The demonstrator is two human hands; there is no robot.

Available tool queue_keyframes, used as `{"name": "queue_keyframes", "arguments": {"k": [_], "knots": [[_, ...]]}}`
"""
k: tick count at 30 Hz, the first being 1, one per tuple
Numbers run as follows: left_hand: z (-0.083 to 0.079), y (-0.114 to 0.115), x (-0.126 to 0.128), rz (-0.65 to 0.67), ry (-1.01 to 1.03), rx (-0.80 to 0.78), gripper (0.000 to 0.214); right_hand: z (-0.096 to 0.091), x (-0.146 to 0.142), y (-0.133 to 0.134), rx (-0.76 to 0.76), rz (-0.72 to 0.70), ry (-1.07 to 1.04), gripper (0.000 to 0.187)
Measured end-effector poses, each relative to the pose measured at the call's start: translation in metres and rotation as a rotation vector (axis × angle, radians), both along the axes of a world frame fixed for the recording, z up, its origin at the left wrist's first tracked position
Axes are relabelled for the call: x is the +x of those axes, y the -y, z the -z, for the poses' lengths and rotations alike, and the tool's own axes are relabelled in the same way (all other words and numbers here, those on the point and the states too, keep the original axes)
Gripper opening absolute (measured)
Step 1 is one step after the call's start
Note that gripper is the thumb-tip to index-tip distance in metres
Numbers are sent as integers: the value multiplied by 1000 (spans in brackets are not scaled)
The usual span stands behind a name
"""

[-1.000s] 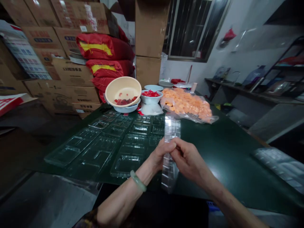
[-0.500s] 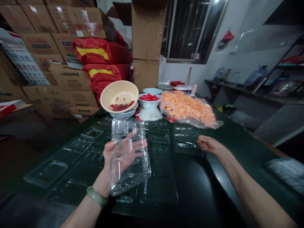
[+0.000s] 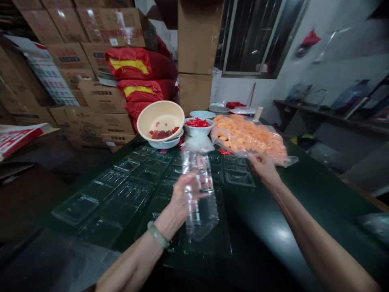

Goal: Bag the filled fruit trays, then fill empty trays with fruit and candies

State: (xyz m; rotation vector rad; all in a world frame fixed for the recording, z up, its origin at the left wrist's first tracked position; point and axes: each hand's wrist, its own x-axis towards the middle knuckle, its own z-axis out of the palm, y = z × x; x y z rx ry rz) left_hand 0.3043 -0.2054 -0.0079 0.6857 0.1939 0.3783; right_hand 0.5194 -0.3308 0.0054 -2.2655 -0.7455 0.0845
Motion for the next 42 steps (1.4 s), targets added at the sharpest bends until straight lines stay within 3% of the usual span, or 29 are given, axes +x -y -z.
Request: {"name": "queue_keyframes", "arguments": {"k": [1, 3, 4, 6, 10, 15, 23, 33, 39, 42], "knots": [[-1, 8, 3, -22, -13, -7, 54, -8, -28, 2, 57, -101, -41, 35], [-2, 24, 7, -32, -14, -25, 46, -22, -84, 6, 181, -502, -320, 25], [-2, 32, 7, -20, 0, -32, 44, -28, -108, 7, 198, -614, -397, 26], [0, 43, 6, 24, 49, -33, 42, -34, -140, 8, 261, -699, -485, 32], [1, 52, -5, 130, 104, 12, 55, -28, -150, 8, 301, -735, -607, 37], [2, 51, -15, 144, 88, 133, 65, -16, -141, 10, 316, -857, -690, 34], [0, 48, -7, 226, 100, 267, 52, -34, -148, 27, 397, -831, -615, 25], [7, 55, 8, 234, 84, 175, 69, -22, -131, 25, 379, -740, -649, 26], [-6, 57, 8, 112, 74, 213, 36, -33, -159, 36, 411, -586, -220, 16], [-19, 40, 1, 27, 54, 199, 39, -39, -157, 58, 511, -526, -223, 18]]}}
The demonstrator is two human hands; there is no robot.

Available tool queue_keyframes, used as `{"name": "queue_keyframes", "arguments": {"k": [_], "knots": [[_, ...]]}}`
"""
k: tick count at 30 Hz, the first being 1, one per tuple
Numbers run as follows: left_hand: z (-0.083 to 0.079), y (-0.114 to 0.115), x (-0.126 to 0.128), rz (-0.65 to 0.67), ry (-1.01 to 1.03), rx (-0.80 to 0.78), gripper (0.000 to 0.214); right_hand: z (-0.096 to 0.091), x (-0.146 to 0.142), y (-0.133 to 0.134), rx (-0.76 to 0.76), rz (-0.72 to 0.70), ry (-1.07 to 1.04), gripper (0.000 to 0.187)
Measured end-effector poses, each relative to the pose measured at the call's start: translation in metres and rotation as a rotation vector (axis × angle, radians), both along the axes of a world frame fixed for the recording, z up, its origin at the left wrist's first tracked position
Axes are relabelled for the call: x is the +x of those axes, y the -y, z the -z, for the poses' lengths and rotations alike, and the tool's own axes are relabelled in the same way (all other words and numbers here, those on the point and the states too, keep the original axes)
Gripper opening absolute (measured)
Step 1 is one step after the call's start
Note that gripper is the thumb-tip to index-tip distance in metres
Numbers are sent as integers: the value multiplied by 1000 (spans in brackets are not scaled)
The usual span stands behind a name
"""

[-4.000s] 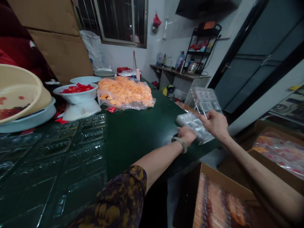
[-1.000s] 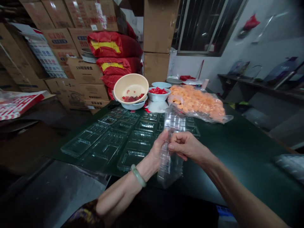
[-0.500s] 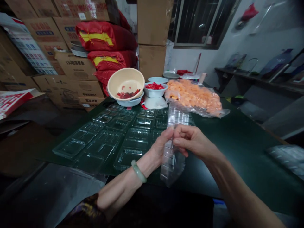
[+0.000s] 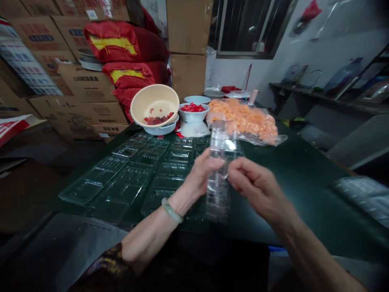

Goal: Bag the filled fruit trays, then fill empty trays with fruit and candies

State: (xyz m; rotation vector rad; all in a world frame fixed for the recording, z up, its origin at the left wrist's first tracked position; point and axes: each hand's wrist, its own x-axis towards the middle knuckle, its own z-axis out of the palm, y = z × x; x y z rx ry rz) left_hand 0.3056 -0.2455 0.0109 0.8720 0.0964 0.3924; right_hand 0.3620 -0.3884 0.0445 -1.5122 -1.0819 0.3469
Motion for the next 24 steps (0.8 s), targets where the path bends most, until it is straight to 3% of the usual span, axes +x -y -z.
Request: {"name": "queue_keyframes", "arguments": {"k": [3, 7, 11, 14, 17, 19, 22, 23, 24], "knots": [[-5, -35, -13, -77, -26, -48, 48, 6, 27, 39, 42, 79, -278, 22], [4, -75, -29, 42, 20, -75, 62, 52, 84, 90, -216, 37, -639, 33], [16, -78, -28, 176, 38, -90, 71, 107, 130, 104, -408, 73, -759, 40], [19, -65, -19, 245, 39, -114, 72, 124, 151, 88, -566, 101, -696, 43], [17, -48, -8, 281, 1, -138, 70, 122, 162, 68, -671, 135, -596, 38], [17, -37, 0, 260, -50, -145, 66, 109, 156, 57, -671, 197, -544, 35], [17, -15, 13, 173, -119, -132, 60, 72, 117, 44, -511, 329, -380, 31], [17, -7, 17, 141, -127, -125, 58, 57, 98, 40, -372, 357, -254, 28], [18, 3, 20, 120, -122, -118, 55, 43, 77, 34, -301, 289, -185, 25]]}}
